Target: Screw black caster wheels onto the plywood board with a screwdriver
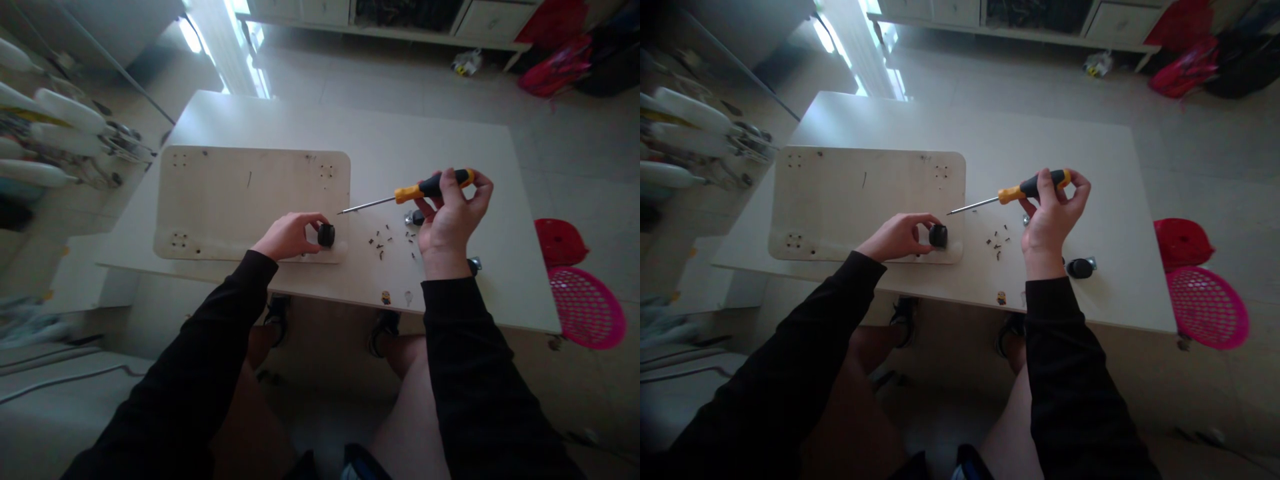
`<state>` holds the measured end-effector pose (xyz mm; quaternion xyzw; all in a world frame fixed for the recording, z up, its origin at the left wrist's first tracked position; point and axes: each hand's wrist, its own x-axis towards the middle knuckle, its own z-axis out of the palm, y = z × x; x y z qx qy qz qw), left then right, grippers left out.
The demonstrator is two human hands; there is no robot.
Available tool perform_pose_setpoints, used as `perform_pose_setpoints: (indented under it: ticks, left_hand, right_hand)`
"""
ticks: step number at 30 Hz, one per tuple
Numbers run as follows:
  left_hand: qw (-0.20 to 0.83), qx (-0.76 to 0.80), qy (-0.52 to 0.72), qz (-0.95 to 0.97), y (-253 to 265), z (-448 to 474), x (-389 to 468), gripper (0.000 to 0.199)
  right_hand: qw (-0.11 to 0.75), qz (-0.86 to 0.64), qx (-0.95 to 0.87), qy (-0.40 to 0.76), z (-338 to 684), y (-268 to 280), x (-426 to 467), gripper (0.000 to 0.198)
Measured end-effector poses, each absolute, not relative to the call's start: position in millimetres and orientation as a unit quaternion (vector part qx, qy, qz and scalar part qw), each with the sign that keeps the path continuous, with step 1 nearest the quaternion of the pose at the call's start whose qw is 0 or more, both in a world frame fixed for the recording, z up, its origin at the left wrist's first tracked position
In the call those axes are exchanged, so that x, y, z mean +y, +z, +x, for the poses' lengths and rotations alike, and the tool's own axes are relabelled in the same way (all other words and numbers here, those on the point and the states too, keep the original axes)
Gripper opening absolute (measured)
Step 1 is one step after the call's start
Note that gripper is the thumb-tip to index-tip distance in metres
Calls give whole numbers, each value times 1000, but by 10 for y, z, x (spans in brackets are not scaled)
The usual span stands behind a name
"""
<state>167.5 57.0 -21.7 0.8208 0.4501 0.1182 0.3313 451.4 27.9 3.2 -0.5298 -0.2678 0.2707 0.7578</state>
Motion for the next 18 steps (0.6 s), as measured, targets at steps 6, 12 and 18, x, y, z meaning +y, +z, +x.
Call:
perform_pose_setpoints:
  ticks: [6,12,18]
  left_hand:
    - [320,453,118,823,-220,1680,571,47]
    - [314,458,111,824,-208,1682,574,46]
    - [309,455,110,828,-211,1679,576,46]
  right_hand:
    - [733,-547,-310,260,4710,-195,414,53]
    - [734,-558,-286,261,4729,-200,449,49]
    - [738,-549,-292,263,4628,-99,368,50]
